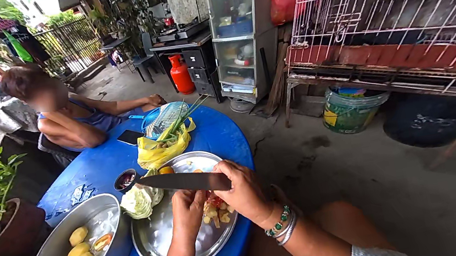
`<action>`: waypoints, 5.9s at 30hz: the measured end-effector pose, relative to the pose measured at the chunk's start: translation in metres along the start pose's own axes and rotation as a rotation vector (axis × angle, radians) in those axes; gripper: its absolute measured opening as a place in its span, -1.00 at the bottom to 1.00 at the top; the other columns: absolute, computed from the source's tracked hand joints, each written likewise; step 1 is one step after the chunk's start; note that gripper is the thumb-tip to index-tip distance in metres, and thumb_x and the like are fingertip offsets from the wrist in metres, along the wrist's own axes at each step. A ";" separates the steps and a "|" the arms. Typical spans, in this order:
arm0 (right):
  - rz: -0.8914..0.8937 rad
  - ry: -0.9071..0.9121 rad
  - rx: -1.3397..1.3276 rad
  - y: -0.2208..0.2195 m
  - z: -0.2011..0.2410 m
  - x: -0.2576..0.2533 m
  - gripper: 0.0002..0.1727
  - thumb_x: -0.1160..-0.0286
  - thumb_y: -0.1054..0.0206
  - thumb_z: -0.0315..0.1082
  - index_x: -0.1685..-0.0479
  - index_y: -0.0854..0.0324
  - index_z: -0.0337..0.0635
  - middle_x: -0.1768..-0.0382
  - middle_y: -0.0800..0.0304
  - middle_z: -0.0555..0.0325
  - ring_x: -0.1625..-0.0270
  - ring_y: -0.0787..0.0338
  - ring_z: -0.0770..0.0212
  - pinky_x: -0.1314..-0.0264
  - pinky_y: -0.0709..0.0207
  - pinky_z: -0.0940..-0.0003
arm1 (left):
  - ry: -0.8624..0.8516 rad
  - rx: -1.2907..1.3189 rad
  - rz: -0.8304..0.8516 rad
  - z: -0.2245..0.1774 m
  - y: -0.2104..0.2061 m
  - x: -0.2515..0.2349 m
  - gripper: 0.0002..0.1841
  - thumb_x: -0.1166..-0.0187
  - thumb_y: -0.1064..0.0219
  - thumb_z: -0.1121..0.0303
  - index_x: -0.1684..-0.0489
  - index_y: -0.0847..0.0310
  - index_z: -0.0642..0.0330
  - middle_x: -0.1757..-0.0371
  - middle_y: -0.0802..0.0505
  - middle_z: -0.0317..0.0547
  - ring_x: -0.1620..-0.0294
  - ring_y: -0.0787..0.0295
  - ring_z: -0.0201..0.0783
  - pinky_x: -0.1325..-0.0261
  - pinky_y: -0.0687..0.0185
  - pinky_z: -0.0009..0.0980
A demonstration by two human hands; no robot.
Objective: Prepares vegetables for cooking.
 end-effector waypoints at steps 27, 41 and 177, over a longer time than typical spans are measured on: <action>0.084 -0.209 -0.192 0.015 -0.019 -0.011 -0.80 -0.28 -0.46 -0.26 0.22 -0.73 -0.17 0.36 -0.79 0.15 0.30 -0.77 0.30 0.23 -0.63 0.31 | -0.042 -0.462 0.021 -0.011 0.002 0.003 -0.60 -0.50 -0.32 -0.09 0.34 -0.88 0.03 0.28 -0.91 -0.32 0.24 -0.81 -0.40 0.15 -0.70 -0.29; -0.007 -0.027 -0.123 0.001 0.000 0.002 -0.80 -0.21 -0.54 -0.27 0.28 -0.73 -0.18 0.28 -0.84 0.10 0.18 -0.85 0.22 0.18 -0.71 0.24 | 0.070 0.091 -0.039 0.000 0.000 -0.001 -0.77 -0.60 -0.20 0.38 0.44 -0.74 0.15 0.51 -0.84 -0.37 0.40 -0.78 -0.49 0.17 -0.72 -0.48; 0.235 -0.043 0.304 0.113 -0.048 0.034 -0.17 -0.48 0.02 0.56 -0.33 -0.82 0.21 0.33 -0.85 0.17 0.39 -0.79 0.17 0.44 -0.60 0.07 | -0.066 0.525 -0.104 -0.007 0.010 -0.005 -0.56 -0.57 -0.31 0.63 -0.43 -0.47 0.56 -0.12 -0.87 0.11 -0.10 -0.87 -0.14 -0.28 -0.78 -0.26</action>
Point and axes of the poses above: each hand's wrist, its own x-axis away from the middle knuckle, its own y-axis out of the back of the hand, z = x × y, the point moved 2 cm from there along -x, towards the middle knuckle
